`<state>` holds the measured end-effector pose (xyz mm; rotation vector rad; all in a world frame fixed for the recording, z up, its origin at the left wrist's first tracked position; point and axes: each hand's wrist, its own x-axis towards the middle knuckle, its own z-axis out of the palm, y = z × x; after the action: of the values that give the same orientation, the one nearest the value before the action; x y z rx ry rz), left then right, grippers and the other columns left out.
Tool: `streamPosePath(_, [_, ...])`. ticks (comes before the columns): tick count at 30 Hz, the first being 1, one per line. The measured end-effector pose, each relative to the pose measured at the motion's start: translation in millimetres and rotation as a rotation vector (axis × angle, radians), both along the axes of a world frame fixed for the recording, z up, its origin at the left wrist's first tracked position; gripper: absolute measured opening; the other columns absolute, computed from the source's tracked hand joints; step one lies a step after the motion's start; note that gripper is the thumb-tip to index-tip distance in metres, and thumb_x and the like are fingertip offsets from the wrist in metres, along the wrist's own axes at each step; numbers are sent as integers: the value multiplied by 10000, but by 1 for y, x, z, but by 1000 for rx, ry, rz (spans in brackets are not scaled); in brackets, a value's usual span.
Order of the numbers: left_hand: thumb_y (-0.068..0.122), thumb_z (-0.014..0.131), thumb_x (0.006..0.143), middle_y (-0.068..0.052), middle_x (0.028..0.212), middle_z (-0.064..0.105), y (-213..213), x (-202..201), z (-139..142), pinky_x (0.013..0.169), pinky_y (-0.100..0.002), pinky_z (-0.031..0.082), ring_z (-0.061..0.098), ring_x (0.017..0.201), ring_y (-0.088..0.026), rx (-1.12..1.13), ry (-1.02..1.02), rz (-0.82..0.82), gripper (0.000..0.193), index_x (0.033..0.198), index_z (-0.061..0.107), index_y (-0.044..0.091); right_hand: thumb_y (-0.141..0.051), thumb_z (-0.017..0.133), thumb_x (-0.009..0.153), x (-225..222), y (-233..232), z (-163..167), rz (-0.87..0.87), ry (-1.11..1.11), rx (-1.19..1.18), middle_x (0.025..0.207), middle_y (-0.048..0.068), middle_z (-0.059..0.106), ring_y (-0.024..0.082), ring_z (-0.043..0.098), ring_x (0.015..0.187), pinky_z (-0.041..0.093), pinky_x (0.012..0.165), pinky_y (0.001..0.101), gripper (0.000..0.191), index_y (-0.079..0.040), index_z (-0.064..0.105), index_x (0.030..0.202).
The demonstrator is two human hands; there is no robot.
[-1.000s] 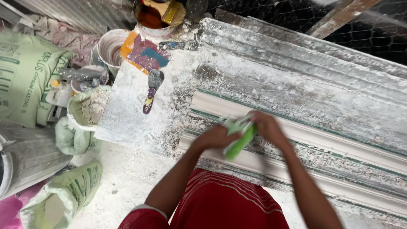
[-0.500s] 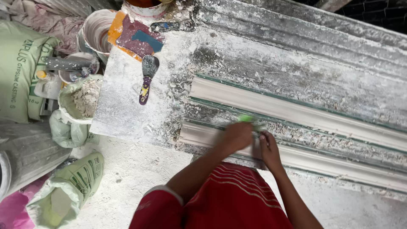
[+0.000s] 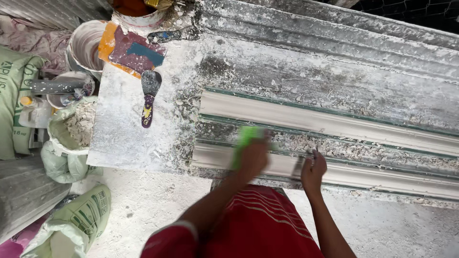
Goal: The person scrapes dried plaster residue out of the grooves of long decorative cornice moldings using a small handheld scraper, working along each piece. They then use a green brush to sweep the loosened plaster debris off the moldings and surrounding board.
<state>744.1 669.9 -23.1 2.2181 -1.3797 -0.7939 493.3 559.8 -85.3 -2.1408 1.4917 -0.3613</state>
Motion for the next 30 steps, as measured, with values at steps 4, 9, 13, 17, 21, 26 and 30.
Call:
streamPosePath(4, [186,543,1002,-214,1050,750,-70,-56,17,812,-478,553,715,870,-345,21,400,-257,658,1619,314,182,-211,518,1033,24,-14,-18,91,47,-13,1359,272,530,421,440,1339,304,1159,531,372,33,514,1315])
streamPosePath(9, [214,504,988,-150,1141,696,-30,100,70,637,-448,605,678,707,-258,-205,200,143,620,1580,332,145,-95,469,1039,2,-26,-20,189,-49,-348,1479,316,470,478,370,1445,248,1232,605,446,59,482,1457])
streamPosePath(13, [194,485,978,-109,731,660,-1,213,67,432,-380,501,577,517,-215,31,-471,462,588,1555,439,94,-93,479,1033,-20,-29,-25,140,-67,-342,1464,316,478,476,372,1421,268,1209,599,427,74,472,1426])
streamPosePath(17, [151,372,999,-140,747,650,-54,168,32,523,-431,566,585,543,-240,182,18,174,581,1577,343,187,-88,459,1070,-1,-55,-20,156,-37,-336,1459,301,469,479,376,1422,280,1192,586,419,65,481,1459])
streamPosePath(21, [308,435,1165,-93,791,695,-63,173,20,600,-377,610,632,563,-206,270,383,-28,398,1324,652,14,-172,445,1103,31,-98,8,-76,-170,-89,1448,221,478,374,478,1326,399,1115,537,388,16,466,1442])
streamPosePath(26, [106,428,939,-98,672,617,-27,267,3,439,-455,536,525,482,-215,106,-218,240,639,1573,392,185,-176,440,1080,28,-131,38,-200,-182,37,1510,181,486,355,523,1162,449,923,480,444,-26,454,1499])
streamPosePath(30, [174,397,1060,-53,641,616,-95,185,-19,463,-389,538,608,507,-200,37,-110,-47,504,1558,414,244,-159,511,1144,36,-161,14,69,-71,-155,1472,242,470,374,478,1326,438,1042,471,398,28,475,1493])
